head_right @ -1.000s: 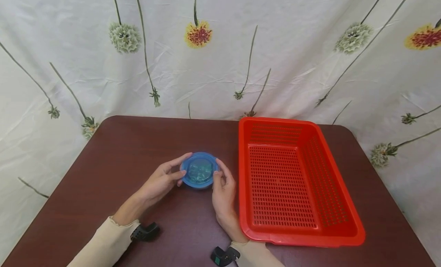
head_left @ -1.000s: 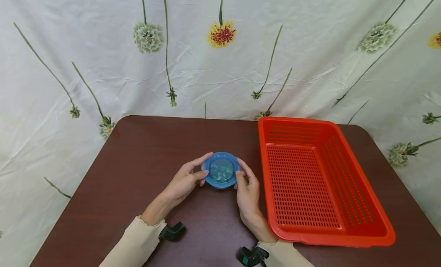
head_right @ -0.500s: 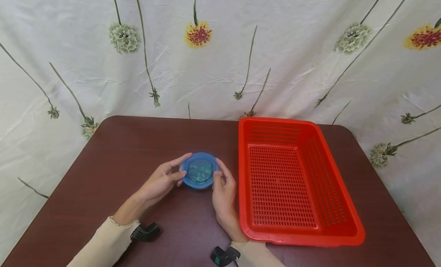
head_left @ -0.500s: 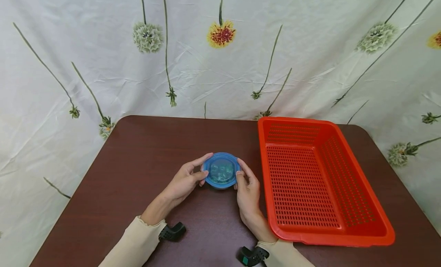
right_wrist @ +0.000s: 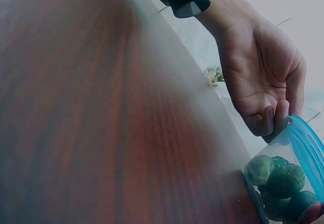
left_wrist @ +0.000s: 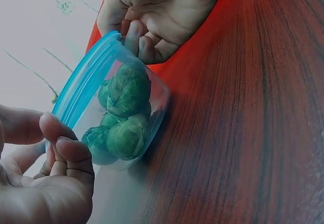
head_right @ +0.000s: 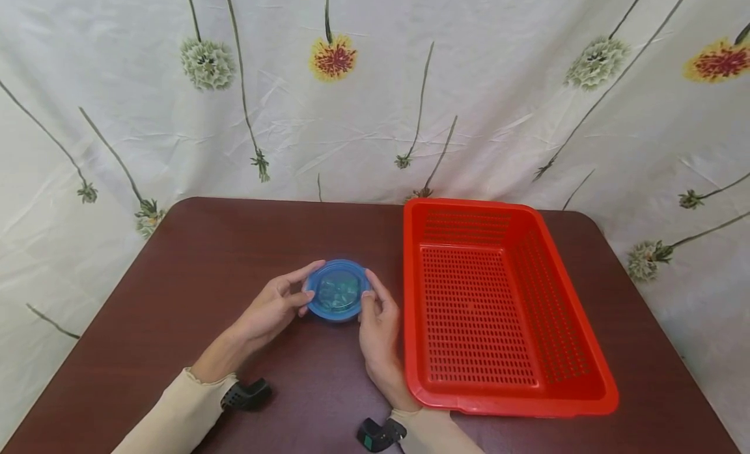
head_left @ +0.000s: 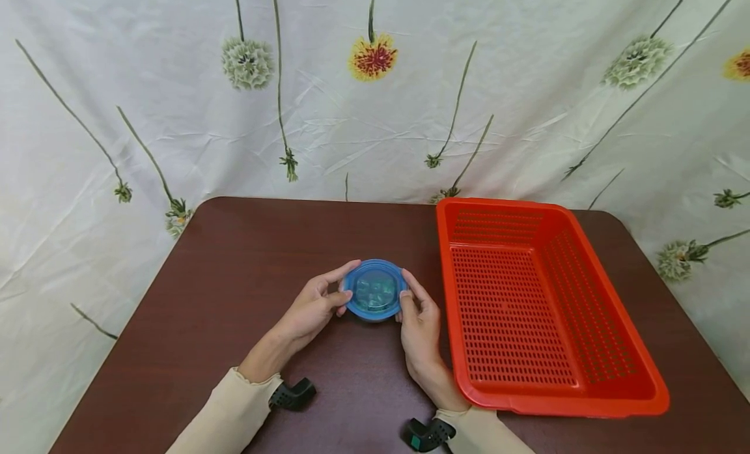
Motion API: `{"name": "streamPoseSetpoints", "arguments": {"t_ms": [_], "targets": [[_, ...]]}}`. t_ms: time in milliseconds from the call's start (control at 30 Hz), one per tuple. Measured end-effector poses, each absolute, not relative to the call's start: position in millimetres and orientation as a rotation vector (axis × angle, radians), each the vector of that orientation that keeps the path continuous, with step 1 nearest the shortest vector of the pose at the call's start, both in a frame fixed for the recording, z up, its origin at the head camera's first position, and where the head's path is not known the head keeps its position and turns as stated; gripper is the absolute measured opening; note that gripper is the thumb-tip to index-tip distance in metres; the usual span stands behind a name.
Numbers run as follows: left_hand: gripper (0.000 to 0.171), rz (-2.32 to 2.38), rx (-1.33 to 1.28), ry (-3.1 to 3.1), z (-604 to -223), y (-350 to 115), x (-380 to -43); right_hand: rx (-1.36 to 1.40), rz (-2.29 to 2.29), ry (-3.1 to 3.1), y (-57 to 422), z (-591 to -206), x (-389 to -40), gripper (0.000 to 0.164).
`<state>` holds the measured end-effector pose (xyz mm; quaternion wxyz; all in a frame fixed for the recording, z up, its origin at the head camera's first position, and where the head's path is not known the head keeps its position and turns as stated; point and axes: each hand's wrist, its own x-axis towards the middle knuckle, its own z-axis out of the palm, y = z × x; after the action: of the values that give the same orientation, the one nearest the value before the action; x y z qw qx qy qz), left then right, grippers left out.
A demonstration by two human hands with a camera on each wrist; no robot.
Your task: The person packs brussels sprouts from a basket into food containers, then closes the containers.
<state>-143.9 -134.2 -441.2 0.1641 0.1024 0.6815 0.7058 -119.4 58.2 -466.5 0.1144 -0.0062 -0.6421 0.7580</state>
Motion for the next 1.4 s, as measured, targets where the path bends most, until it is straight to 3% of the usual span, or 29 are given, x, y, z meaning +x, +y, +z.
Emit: {"name": "streamPoseSetpoints", "arguments": {"t_ms": [567,833,1033,1400], "targets": [[0.058,1.733,0.390,2.133,-437.1,-137.1,-150.7,-0.014,2.065,-2.005,57.5,-468.8,-122.2,0.040],[0.069,1.715,0.415,2.086,-438.1,-138.6,-155.5,0.020,2.034,-2.058,57.8,-468.7,-122.9,0.034],[0.088,1.765,0.430,1.995,-440.7,-138.3,-154.6,0.117,2.042,-2.077,57.3,-470.5,-122.5,0.045],[0.092,1.777,0.471,2.025,-443.3,-135.9,-157.9,0.126,1.963,-2.116,56.7,-469.9,-124.3,0.047]]}}
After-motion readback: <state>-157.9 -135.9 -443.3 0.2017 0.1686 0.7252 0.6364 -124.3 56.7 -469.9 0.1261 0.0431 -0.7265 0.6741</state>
